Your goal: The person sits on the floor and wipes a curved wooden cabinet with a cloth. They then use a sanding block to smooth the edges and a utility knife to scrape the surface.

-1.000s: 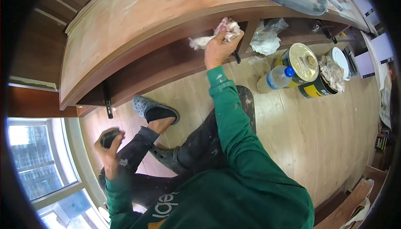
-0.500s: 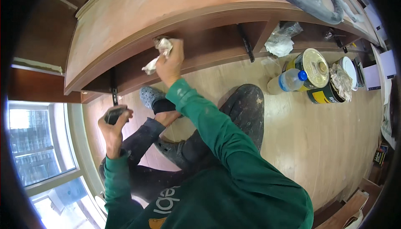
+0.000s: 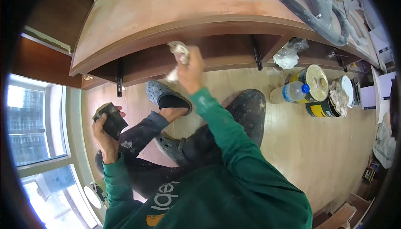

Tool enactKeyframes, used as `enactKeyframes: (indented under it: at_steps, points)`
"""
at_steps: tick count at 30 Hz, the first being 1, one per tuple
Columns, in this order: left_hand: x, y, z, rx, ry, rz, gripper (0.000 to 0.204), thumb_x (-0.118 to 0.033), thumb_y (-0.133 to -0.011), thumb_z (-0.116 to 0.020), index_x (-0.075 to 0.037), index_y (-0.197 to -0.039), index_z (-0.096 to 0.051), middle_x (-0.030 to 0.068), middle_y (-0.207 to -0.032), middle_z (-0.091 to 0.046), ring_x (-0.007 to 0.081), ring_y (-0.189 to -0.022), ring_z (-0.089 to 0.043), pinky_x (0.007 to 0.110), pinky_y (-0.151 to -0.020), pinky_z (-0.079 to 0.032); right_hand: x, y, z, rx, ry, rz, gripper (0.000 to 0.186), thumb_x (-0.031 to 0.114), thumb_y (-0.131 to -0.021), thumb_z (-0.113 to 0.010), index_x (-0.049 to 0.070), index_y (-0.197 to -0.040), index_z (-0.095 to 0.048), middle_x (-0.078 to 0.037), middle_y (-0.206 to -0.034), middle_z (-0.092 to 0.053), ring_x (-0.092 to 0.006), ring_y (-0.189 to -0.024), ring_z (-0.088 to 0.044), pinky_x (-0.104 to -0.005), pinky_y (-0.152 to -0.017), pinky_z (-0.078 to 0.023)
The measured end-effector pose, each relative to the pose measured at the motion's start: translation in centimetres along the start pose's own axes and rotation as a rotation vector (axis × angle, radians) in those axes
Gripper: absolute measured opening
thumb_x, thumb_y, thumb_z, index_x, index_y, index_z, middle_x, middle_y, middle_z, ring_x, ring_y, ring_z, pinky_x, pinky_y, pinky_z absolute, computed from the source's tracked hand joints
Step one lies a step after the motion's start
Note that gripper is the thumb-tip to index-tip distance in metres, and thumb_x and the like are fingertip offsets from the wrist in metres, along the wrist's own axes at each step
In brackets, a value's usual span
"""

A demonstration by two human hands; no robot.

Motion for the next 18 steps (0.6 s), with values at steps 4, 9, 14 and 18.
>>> enactKeyframes:
  at_steps: [4, 9, 14, 18]
  points:
    - [6.2, 1.1, -0.2, -0.01, 0.047, 0.209, 0.037, -0.02, -0.091, -0.044, 0.007, -0.113, -0.055, 0.0218, -0.096, -0.067, 0.0292, -0.082, -0.068, 0.037, -0.073, -0.056, -4.0, 5.7, 5.5, 0.287, 0.365, -0.096, 0.025, 0.015, -0.08, -0.067, 0.004, -0.101, -0.059, -0.019, -0.096, -0.06, -0.04, -0.093, -0.059, -0.0425, -0.077, -0.05]
    - [9.5, 2.5, -6.2, 0.05, 0.093, 0.321, 0.036, -0.022, -0.091, -0.044, 0.009, -0.102, -0.059, 0.0212, -0.087, -0.068, 0.0279, -0.078, -0.068, 0.036, -0.077, -0.055, -6.7, 1.8, 9.5, 0.095, -0.273, -0.422, 0.034, 0.02, -0.089, -0.066, -0.002, -0.113, -0.059, -0.022, -0.112, -0.064, -0.0296, -0.099, -0.065, -0.0342, -0.079, -0.054]
    - [8.8, 1.9, -7.0, 0.072, 0.044, 0.26, 0.036, -0.022, -0.091, -0.044, 0.009, -0.101, -0.059, 0.0213, -0.086, -0.068, 0.0275, -0.078, -0.068, 0.035, -0.077, -0.055, -6.0, -4.5, 9.4, -0.155, -0.744, -0.588, 0.022, 0.011, -0.092, -0.062, -0.004, -0.107, -0.059, -0.019, -0.105, -0.066, -0.025, -0.087, -0.068, -0.0307, -0.073, -0.055]
    - [8.1, 2.6, -6.2, 0.004, 0.056, 0.282, 0.034, -0.019, -0.091, -0.044, 0.01, -0.101, -0.059, 0.021, -0.087, -0.068, 0.0273, -0.078, -0.068, 0.035, -0.074, -0.056, -6.3, -4.3, 8.4, -0.204, -0.747, -0.549, 0.016, 0.009, -0.09, -0.062, -0.004, -0.099, -0.06, -0.017, -0.094, -0.068, -0.0235, -0.078, -0.069, -0.0299, -0.066, -0.055]
Point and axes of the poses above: each hand's wrist, its own y-axis away from the middle knuckle, its own z-axis out of the back of the hand, x = y × z, the point moved 10 cm from there along -y, towards the middle knuckle
